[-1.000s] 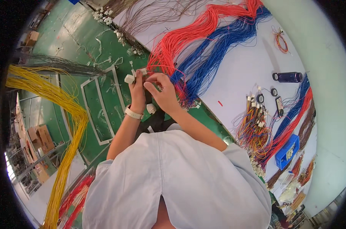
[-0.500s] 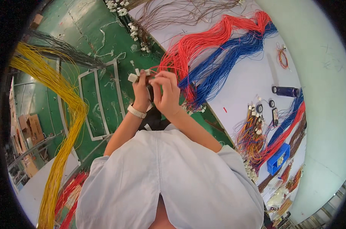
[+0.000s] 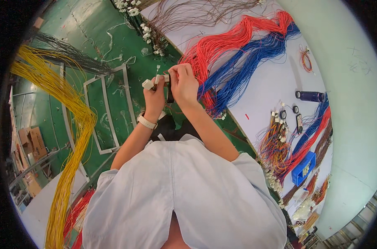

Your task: Organizing and bundling various colored electrical wires using adhesive tape at a factory assembly station.

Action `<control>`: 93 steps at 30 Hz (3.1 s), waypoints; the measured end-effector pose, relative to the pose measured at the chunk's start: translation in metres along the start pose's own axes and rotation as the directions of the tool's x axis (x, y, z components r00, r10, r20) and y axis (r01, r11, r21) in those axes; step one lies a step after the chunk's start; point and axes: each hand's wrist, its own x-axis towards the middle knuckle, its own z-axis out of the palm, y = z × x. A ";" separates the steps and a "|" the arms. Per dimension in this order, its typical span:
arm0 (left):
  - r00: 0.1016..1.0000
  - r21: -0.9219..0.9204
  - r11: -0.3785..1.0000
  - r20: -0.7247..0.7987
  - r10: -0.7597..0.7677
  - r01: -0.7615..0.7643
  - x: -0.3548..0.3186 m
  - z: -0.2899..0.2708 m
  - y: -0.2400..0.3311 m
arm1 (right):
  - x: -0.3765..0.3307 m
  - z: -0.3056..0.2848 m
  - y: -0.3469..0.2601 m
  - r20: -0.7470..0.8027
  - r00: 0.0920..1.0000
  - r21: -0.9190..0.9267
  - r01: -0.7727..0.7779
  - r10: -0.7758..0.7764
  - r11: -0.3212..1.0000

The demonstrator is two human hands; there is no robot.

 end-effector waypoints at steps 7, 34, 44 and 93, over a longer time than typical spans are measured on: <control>0.998 0.018 0.998 0.027 0.054 -0.054 0.000 0.001 -0.003 | -0.003 -0.007 -0.006 -0.010 1.000 -0.015 -0.015 0.015 1.000; 0.895 0.078 0.971 0.410 0.177 -0.228 0.006 -0.017 0.022 | 0.002 -0.029 -0.004 0.202 0.952 0.238 -0.274 0.229 0.932; 0.908 0.067 0.970 0.372 0.193 -0.234 0.001 -0.024 0.022 | -0.017 -0.037 -0.013 0.248 0.961 0.472 -0.232 0.124 0.850; 0.703 0.402 0.586 0.515 0.491 -0.704 -0.007 -0.050 0.014 | -0.035 0.000 -0.017 0.336 0.800 0.684 -0.570 0.497 0.456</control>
